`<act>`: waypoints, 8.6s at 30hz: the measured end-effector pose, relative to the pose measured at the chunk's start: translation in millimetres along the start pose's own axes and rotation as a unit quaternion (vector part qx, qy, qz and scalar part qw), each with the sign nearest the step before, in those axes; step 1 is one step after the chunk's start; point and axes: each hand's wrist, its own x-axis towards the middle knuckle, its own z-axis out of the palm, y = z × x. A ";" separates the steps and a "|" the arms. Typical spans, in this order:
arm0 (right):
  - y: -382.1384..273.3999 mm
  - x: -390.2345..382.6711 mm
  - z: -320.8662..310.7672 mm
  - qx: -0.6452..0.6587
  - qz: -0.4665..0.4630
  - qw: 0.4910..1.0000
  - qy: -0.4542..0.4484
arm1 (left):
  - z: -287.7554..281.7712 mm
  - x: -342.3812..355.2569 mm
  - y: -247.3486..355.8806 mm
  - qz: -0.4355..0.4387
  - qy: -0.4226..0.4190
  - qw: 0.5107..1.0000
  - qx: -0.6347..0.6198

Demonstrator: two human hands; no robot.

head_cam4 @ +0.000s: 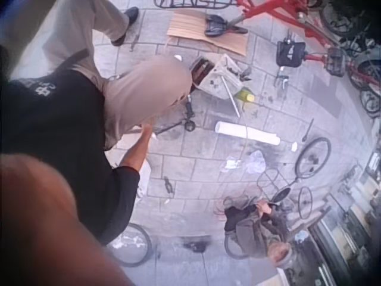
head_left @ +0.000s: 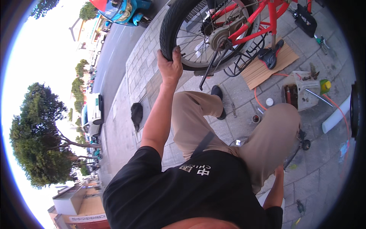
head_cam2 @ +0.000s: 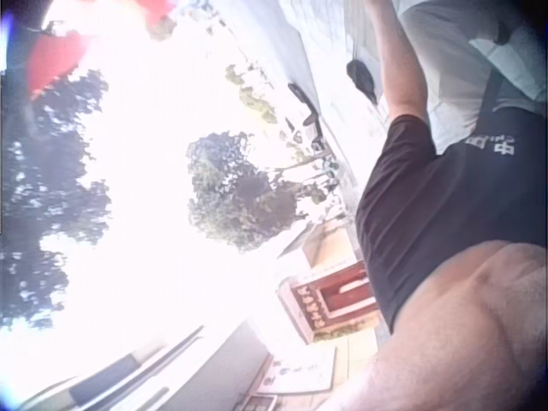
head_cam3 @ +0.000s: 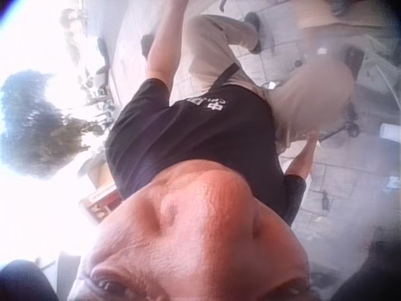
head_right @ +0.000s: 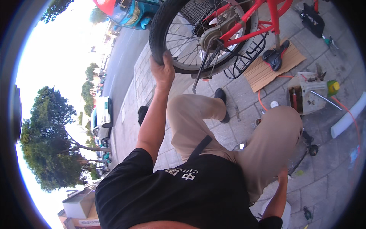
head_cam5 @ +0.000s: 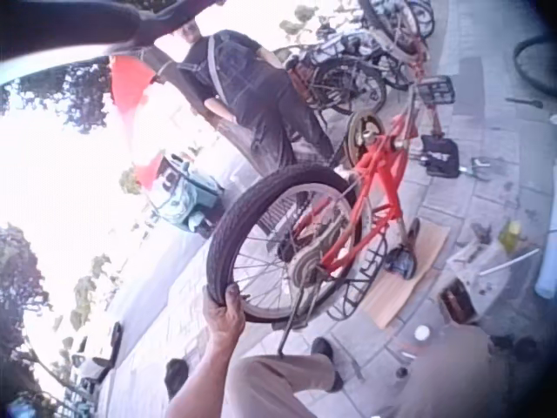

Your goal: The person is sitting on a sidewalk repairing a bicycle tire. They remove the old tire from the rim, insert a new inner tube, and then mount the tire back onto the rim. Finally, they use a pump to inflate the tire.

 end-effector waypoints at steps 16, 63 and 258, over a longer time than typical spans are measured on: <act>-439.8 -224.4 164.2 -0.212 -0.565 0.796 0.047 | -40.5 13.3 48.8 -0.087 -0.214 0.961 0.154; -539.9 -176.3 392.5 0.291 -0.510 0.770 -0.249 | -20.6 159.9 116.1 0.160 -0.430 0.870 0.183; -665.2 -215.9 200.1 -0.193 -0.675 0.690 0.177 | -26.9 -42.4 -24.8 -0.181 -0.234 0.953 -0.064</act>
